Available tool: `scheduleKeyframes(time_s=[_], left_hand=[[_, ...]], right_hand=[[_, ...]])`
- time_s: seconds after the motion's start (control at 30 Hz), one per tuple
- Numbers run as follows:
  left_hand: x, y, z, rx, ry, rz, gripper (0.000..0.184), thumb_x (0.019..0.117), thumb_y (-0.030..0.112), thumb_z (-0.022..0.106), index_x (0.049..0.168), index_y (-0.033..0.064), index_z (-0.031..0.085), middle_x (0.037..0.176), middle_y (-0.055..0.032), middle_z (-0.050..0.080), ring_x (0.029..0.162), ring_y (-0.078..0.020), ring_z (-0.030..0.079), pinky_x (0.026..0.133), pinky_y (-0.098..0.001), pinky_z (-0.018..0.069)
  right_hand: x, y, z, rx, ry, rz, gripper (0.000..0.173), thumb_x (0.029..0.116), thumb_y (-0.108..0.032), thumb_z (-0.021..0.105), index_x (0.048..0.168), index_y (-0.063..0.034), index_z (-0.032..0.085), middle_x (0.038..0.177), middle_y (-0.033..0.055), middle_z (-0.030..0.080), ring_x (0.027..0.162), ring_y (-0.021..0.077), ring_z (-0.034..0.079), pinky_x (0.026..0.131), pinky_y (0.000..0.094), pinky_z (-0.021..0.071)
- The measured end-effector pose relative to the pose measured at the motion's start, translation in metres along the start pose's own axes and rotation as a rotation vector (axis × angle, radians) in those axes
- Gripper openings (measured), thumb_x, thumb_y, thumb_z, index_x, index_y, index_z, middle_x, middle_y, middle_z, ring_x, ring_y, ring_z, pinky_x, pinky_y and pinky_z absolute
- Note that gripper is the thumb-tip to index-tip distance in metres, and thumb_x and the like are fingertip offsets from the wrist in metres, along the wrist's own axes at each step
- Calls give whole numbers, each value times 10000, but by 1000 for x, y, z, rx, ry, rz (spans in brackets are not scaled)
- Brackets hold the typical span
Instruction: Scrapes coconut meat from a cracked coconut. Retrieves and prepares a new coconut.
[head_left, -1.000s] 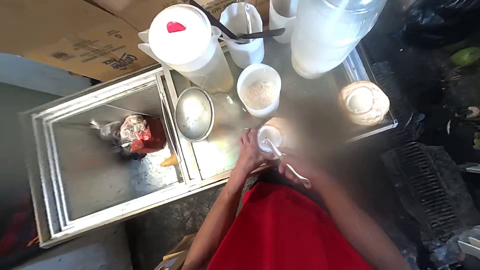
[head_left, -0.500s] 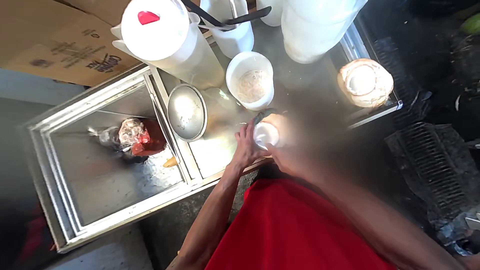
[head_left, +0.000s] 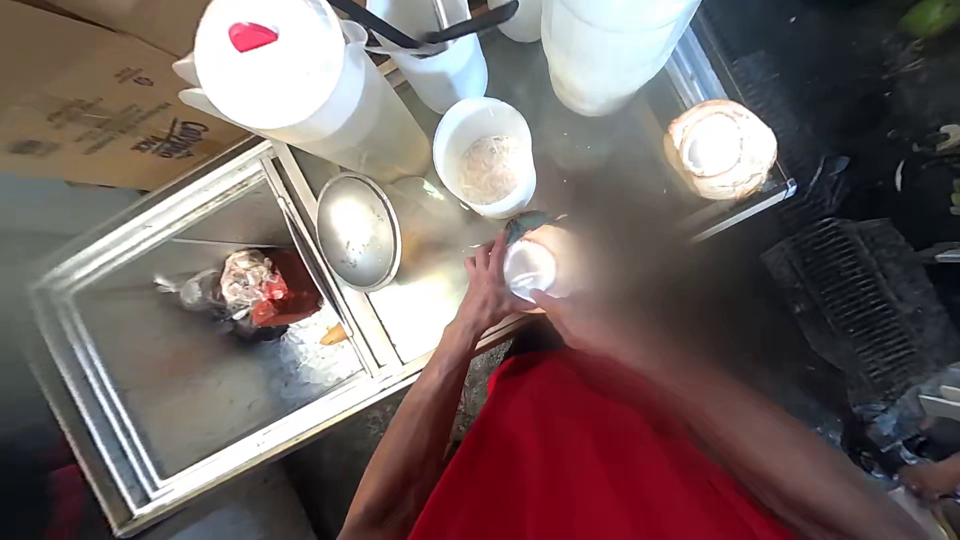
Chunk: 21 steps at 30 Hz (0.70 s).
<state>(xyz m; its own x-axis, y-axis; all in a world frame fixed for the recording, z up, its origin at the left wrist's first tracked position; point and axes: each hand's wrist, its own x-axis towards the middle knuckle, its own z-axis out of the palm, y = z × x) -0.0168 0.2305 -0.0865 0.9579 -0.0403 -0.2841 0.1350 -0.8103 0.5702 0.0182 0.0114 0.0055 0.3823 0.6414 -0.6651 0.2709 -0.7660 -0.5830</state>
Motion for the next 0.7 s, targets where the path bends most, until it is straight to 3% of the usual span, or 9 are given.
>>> scheduleKeyframes(time_s=[0.17, 0.23, 0.27, 0.3, 0.37, 0.5, 0.57, 0.63, 0.7], left_hand=[[5, 1, 0, 18, 7, 20, 1417, 526, 704, 887, 1646, 176, 197, 1532, -196, 403, 1293, -429, 443, 1014, -596, 438], [7, 5, -3, 24, 0, 21, 1400, 529, 699, 882, 1640, 167, 216, 1529, -204, 402, 1272, -432, 452, 989, -590, 450], [11, 7, -6, 25, -18, 21, 1396, 534, 697, 877, 1642, 167, 213, 1533, -204, 395, 1276, -437, 449, 987, -594, 453], [15, 7, -9, 21, -47, 26, 1395, 540, 680, 886, 1645, 172, 203, 1542, -202, 386, 1290, -444, 439, 996, -601, 447], [20, 9, -16, 29, -130, 37, 1423, 513, 637, 922, 1652, 216, 179, 1568, -172, 367, 1321, -439, 417, 1000, -608, 455], [35, 14, -25, 118, -220, 91, 1478, 479, 584, 963, 1659, 265, 132, 1622, -145, 275, 1363, -437, 384, 1004, -607, 471], [27, 16, -26, 108, -184, 64, 1439, 510, 560, 959, 1656, 250, 147, 1685, -156, 119, 1418, -453, 324, 1062, -609, 425], [13, 24, -15, 59, -87, -33, 1415, 541, 601, 932, 1652, 198, 155, 1694, -212, 26, 1459, -497, 260, 1090, -643, 388], [3, 35, 6, -21, 14, -165, 1469, 513, 649, 923, 1654, 181, 124, 1675, -251, 83, 1437, -480, 339, 1042, -619, 462]], right_hand=[[9, 3, -21, 193, 18, 163, 356, 1099, -231, 415, 1392, -100, 569, 1155, 211, 679, 1050, 366, 677, 892, 575, 537], [29, -3, -4, 421, 117, 172, 405, 1103, -248, 419, 1461, -82, 510, 1100, 210, 661, 883, 327, 677, 777, 519, 561], [33, -8, 0, 431, 126, 150, 427, 1099, -231, 416, 1497, -92, 478, 1136, 217, 665, 950, 339, 683, 834, 533, 561], [31, -11, 2, 350, 103, 121, 447, 1098, -214, 402, 1531, -106, 430, 1174, 221, 668, 1048, 361, 681, 911, 555, 550], [15, -8, 2, 102, 42, 65, 463, 1085, -180, 402, 1545, -135, 402, 1150, 226, 681, 1080, 412, 675, 895, 609, 540], [-14, 7, -33, -157, -8, 87, 334, 1045, -173, 495, 1353, -184, 622, 1135, 190, 702, 1071, 418, 677, 836, 641, 536], [-15, 15, -41, -80, -19, 152, 310, 1055, -212, 484, 1316, -185, 649, 1128, 170, 701, 1042, 372, 682, 834, 608, 542], [-8, 22, -37, 185, -33, 234, 370, 1108, -278, 385, 1401, -155, 576, 1006, 134, 663, 776, 244, 645, 679, 446, 539], [1, 20, -24, 610, 25, 318, 425, 1129, -320, 370, 1509, -160, 470, 852, 85, 611, 526, 135, 541, 491, 293, 491]])
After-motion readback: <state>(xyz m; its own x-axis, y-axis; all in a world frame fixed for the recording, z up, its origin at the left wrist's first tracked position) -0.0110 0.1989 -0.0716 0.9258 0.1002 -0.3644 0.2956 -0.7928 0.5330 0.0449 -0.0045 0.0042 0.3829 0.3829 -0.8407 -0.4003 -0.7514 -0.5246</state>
